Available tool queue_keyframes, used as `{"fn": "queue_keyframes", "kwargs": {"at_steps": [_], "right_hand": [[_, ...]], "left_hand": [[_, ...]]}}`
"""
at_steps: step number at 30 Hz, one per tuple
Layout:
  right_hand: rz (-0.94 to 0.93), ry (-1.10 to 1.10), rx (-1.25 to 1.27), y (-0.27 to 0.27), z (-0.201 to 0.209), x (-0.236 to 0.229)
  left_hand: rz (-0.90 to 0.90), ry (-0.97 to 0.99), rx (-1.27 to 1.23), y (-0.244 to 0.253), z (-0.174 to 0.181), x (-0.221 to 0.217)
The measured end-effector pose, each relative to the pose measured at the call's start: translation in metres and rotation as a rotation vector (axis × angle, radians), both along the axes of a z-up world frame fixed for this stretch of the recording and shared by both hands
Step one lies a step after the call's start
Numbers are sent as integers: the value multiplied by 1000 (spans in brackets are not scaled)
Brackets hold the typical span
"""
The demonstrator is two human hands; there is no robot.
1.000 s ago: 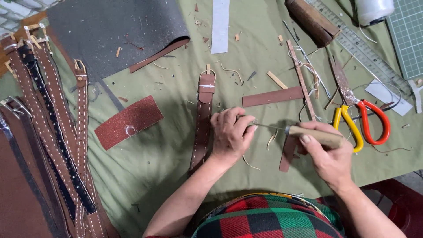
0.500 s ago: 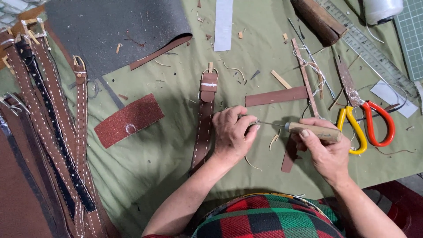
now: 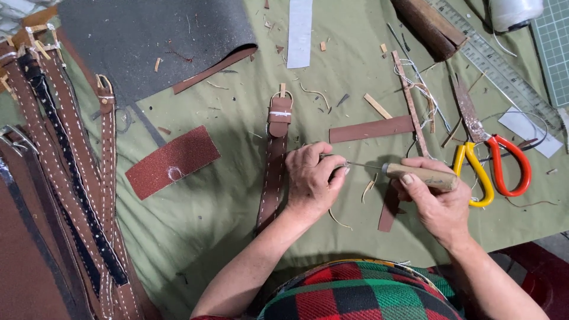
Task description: Finishing leather belts by trimming edges, piercing holes with an awl, and preparing thread for sewing.
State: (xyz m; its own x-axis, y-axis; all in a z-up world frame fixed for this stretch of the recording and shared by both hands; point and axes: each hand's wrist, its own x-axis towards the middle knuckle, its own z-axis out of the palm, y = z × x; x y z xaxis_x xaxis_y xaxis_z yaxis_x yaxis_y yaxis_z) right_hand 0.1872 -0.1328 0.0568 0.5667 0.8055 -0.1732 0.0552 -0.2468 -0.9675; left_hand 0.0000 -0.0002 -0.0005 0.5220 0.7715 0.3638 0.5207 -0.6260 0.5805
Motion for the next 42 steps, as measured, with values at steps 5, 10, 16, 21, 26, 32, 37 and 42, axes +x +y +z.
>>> {"fn": "queue_keyframes", "kwargs": {"at_steps": [5,10,16,21,26,32,37,42], "right_hand": [[16,-2,-7,1,0,-1],[22,-2,-4,1,-2,0],[37,-32,-9,1,-4,0],[57,-102,-24,1,-2,-1],[65,-70,-13,2,-1,-1],[62,-82,-24,2,0,0],[70,-96,-7,0,4,1],[71,-118,-15,1,3,1]], "left_hand": [[-2,3,-5,0,0,0],[-8,9,-7,0,2,0],[-1,16,-20,1,4,0],[-21,-1,-31,2,6,-1],[-9,0,-24,2,8,0],[9,1,-14,2,18,5],[24,10,-22,1,17,6],[24,10,-38,0,15,6]]}}
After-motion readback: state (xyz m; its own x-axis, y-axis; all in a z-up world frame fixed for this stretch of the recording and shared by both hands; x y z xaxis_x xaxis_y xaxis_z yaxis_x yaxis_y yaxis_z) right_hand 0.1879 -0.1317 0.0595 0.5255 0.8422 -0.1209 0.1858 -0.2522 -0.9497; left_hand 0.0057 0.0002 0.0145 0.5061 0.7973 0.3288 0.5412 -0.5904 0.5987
